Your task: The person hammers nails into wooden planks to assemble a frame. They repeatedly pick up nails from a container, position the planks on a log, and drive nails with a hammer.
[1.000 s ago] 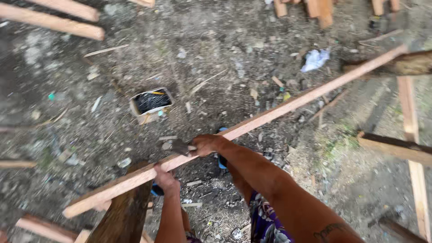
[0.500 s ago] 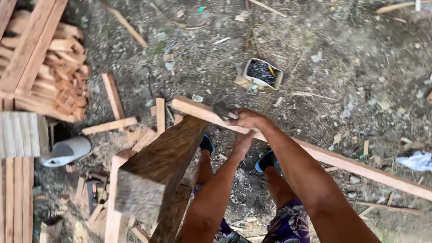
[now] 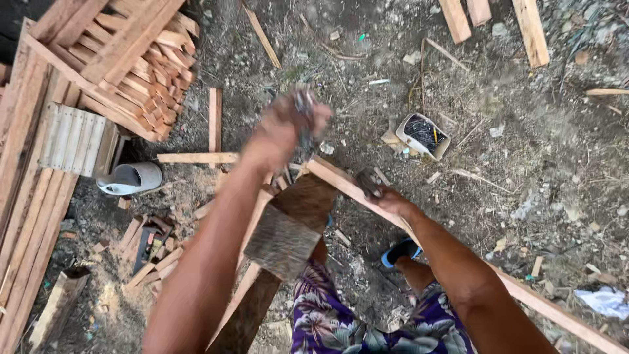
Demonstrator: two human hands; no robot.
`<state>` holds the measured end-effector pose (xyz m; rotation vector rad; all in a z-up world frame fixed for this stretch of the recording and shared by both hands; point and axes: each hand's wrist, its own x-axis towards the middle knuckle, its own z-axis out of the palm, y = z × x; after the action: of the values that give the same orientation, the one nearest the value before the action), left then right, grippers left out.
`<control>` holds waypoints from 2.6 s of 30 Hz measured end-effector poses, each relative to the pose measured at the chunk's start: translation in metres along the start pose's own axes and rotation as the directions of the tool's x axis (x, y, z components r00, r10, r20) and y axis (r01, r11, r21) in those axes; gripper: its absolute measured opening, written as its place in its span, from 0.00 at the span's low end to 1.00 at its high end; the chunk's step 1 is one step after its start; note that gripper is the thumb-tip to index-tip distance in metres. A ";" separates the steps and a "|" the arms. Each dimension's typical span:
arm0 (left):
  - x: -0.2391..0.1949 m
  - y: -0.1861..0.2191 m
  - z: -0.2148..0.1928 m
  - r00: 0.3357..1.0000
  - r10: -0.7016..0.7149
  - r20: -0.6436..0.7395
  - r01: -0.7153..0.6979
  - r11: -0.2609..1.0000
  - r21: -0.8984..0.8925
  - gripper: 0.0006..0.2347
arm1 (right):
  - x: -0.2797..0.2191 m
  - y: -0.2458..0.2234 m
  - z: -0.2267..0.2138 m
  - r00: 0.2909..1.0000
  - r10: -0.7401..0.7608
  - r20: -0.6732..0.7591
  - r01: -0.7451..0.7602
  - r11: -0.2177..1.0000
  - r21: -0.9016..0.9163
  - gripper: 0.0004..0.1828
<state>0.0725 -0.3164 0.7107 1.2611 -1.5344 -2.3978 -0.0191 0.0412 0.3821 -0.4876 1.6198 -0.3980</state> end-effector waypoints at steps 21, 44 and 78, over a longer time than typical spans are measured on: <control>0.233 -0.384 -0.169 0.883 -0.460 0.098 0.468 0.841 -0.269 0.11 | 0.140 0.082 0.018 0.925 0.342 0.166 -0.327 0.939 -0.109 0.44; 0.240 -0.423 -0.120 0.966 0.186 0.179 -0.258 0.681 0.686 0.08 | 0.130 0.085 0.034 0.960 0.263 0.099 -0.269 0.962 0.049 0.45; 0.218 -0.440 -0.121 0.945 0.229 0.235 -0.326 0.590 0.738 0.09 | 0.105 -0.165 -0.095 0.966 0.149 -0.211 -0.154 0.988 -0.004 0.21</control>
<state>0.1700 -0.2724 0.2162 0.8052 -2.7258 -1.6323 -0.1078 -0.1565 0.3903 -0.3420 1.8543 -0.3266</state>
